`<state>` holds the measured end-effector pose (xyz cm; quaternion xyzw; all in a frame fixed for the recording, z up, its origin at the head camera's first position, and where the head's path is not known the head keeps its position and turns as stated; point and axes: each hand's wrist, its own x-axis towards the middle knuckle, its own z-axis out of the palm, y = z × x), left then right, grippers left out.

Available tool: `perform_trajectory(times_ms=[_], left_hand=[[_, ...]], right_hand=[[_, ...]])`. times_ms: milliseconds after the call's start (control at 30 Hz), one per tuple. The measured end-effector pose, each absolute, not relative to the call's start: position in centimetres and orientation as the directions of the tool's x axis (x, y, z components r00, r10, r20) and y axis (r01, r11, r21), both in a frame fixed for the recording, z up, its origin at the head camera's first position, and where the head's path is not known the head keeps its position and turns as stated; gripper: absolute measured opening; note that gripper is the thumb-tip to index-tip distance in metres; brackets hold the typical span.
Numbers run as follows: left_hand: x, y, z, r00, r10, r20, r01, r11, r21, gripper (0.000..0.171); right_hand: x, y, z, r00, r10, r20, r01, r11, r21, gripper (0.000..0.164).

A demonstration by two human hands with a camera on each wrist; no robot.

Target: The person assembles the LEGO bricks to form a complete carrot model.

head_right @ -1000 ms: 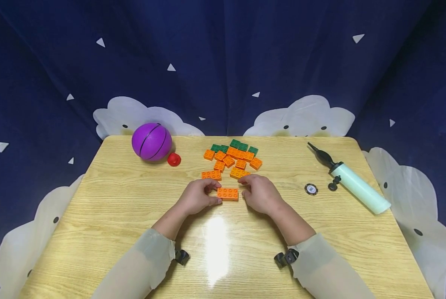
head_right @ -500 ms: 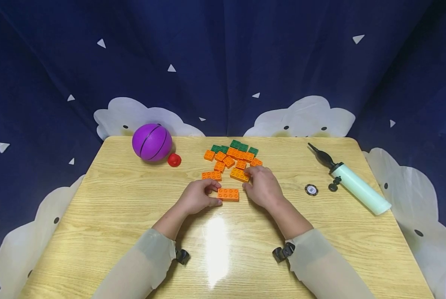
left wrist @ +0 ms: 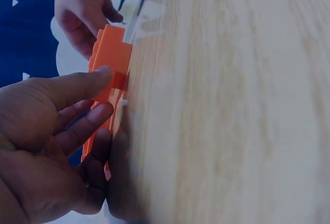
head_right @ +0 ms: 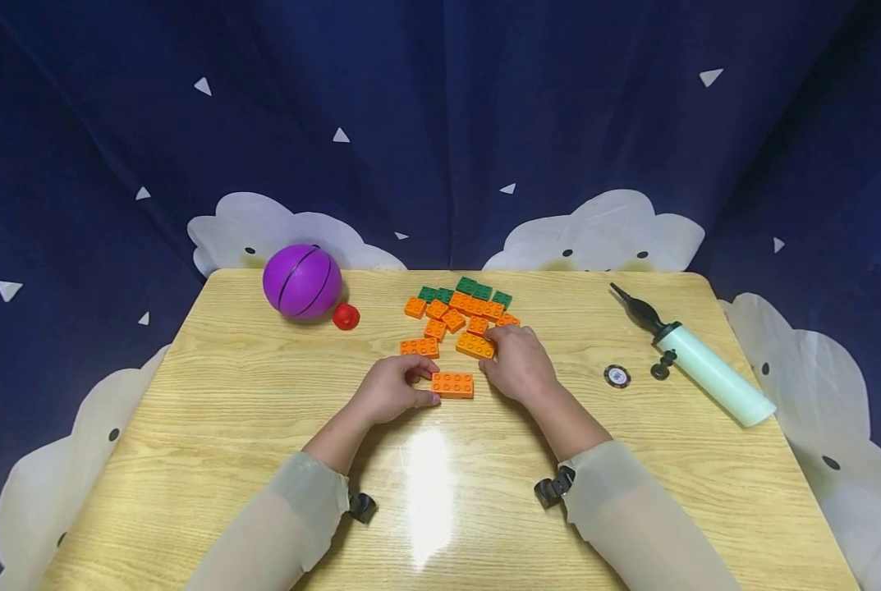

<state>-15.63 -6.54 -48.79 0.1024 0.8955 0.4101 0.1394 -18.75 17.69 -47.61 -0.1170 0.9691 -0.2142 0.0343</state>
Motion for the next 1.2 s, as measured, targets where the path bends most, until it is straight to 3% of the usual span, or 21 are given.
perform_trajectory(times_ms=[467, 1200], left_hand=[[-15.8, -6.6, -48.8, -0.938, 0.308, -0.160, 0.074, 0.628, 0.775, 0.036], [-15.8, -6.6, -48.7, -0.937, 0.302, -0.177, 0.058, 0.634, 0.772, 0.037]], right_hand=[[-19.2, 17.4, -47.9, -0.971, -0.233, -0.054, -0.190, 0.887, -0.420, 0.046], [-15.9, 18.2, -46.9, -0.957, -0.284, 0.053, -0.268, 0.804, -0.531, 0.044]])
